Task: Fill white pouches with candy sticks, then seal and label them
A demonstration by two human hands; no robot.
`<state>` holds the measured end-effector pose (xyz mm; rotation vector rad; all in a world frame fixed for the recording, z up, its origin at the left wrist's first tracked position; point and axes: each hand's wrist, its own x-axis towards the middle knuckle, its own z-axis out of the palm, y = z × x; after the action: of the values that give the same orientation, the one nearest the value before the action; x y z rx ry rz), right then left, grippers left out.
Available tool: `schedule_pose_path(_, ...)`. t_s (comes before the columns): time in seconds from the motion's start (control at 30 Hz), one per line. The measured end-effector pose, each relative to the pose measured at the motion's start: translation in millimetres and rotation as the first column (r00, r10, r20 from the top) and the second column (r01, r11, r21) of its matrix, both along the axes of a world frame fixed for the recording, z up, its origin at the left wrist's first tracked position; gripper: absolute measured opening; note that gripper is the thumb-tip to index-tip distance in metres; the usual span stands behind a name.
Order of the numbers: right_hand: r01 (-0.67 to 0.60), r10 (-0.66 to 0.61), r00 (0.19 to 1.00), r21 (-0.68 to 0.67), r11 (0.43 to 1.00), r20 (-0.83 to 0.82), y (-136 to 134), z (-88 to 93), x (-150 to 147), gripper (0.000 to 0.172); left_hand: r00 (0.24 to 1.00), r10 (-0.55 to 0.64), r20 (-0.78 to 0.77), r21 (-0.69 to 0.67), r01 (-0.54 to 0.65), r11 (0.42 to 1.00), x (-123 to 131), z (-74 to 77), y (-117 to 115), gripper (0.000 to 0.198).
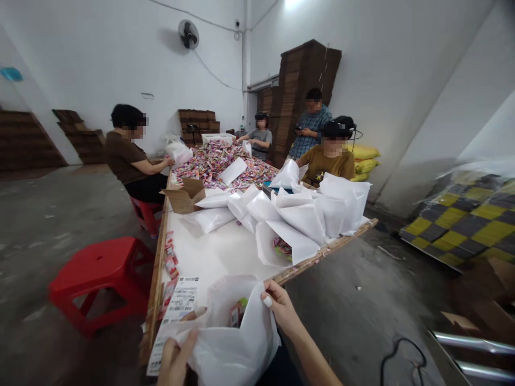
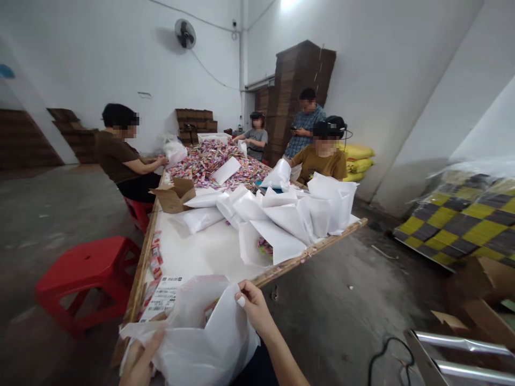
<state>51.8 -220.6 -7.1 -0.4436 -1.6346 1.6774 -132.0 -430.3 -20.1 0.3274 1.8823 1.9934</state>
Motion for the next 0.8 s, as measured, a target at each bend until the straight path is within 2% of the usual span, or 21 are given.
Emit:
schedule_pose_path(0.1,0.014,-0.015,1.000,0.084,0.996,0.009,-7.0,4.9,-1.6,0.044,0.999,-0.045,0.007,-0.076,0.045,0.996,-3.9,11.6,-0.3,0.057)
schedule_pose_path(0.2,0.062,-0.071,0.997,0.232,0.971,0.031,-13.6,9.5,-6.2,0.037,0.997,-0.062,-0.034,-0.039,0.061,0.997,-5.5,23.3,6.4,0.054)
schedule_pose_path(0.27,0.120,-0.140,0.989,0.311,0.943,0.042,-14.4,12.5,-9.1,0.033,0.996,-0.033,-0.077,-0.027,0.031,0.999,-5.7,32.0,11.9,0.053)
schedule_pose_path(0.33,0.199,-0.221,0.975,0.319,0.926,0.033,-11.2,15.0,-9.8,0.037,0.993,0.015,-0.121,-0.017,-0.017,1.000,-6.3,39.7,15.7,0.053)
schedule_pose_path(0.43,0.287,-0.299,0.954,0.262,0.921,0.006,-2.6,15.3,-6.7,0.042,0.985,0.056,-0.162,-0.026,-0.061,0.998,-9.1,46.5,17.5,0.051)
schedule_pose_path(0.63,0.312,-0.321,0.947,0.189,0.931,0.018,2.9,5.2,-7.4,0.047,0.962,0.102,-0.252,-0.086,-0.127,0.988,-13.0,45.2,16.7,0.053)
schedule_pose_path(0.8,0.279,-0.281,0.960,0.156,0.948,-0.010,-1.3,3.1,-12.7,0.047,0.969,0.059,-0.238,-0.208,-0.110,0.972,-4.7,26.2,-5.6,0.055)
